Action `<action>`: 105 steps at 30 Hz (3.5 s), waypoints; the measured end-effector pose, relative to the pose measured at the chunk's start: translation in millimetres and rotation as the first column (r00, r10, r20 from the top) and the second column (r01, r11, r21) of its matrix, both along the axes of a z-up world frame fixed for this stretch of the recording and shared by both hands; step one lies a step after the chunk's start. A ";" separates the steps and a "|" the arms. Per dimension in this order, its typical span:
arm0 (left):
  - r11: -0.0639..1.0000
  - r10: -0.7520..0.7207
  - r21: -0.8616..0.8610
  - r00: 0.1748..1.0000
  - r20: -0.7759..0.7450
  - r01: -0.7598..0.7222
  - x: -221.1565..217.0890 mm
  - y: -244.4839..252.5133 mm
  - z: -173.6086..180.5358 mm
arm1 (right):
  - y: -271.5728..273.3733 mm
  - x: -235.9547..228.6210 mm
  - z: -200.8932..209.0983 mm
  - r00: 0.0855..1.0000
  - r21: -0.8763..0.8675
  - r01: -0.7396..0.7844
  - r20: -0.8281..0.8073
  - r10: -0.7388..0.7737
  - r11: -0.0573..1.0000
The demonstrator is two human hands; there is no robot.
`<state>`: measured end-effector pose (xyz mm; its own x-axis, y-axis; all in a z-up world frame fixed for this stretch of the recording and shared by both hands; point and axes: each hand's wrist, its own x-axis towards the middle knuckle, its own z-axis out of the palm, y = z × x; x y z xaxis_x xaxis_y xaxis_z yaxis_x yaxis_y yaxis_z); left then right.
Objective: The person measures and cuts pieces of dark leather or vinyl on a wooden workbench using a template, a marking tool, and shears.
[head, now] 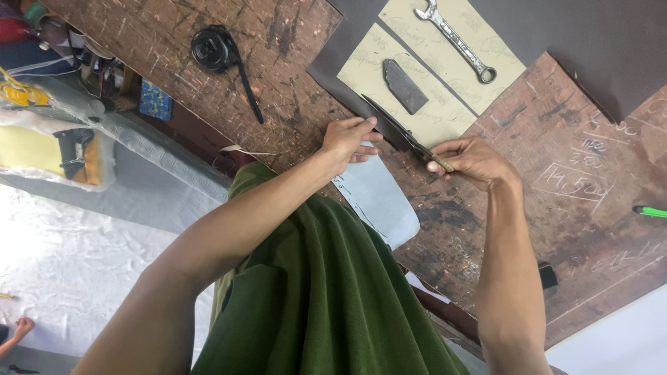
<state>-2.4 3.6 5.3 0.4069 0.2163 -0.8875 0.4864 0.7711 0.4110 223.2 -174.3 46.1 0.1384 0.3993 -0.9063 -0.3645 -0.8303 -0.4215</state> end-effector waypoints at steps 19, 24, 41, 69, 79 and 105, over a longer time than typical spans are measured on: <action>0.988 0.059 0.146 0.992 -0.110 -0.042 -4.4 30.7 8.5 | 9.4 -3.8 -1.1 1.000 -0.003 0.007 -0.015 -0.007 1.000; 0.992 0.065 0.115 0.996 -0.057 -0.058 -10.2 37.8 3.6 | 18.4 -5.1 0.5 0.998 0.008 0.030 -0.060 -0.029 1.000; 0.992 0.078 0.100 0.997 0.006 -0.079 -15.1 35.9 0.0 | 32.8 -15.0 7.6 0.999 -0.027 0.000 0.049 0.002 1.000; 0.960 0.210 0.190 0.978 -0.013 -0.204 -20.8 59.8 -1.5 | 57.2 -19.7 3.5 1.000 0.041 0.006 -0.020 -0.005 0.999; 0.965 0.190 0.189 0.982 -0.020 -0.183 -22.8 59.0 -2.4 | 63.0 -24.0 -0.5 0.998 0.057 -0.050 0.046 0.047 0.997; 0.968 0.195 0.159 0.981 0.012 -0.195 -27.1 58.9 -4.9 | 108.3 -42.0 6.4 0.997 0.093 -0.048 0.057 0.042 0.995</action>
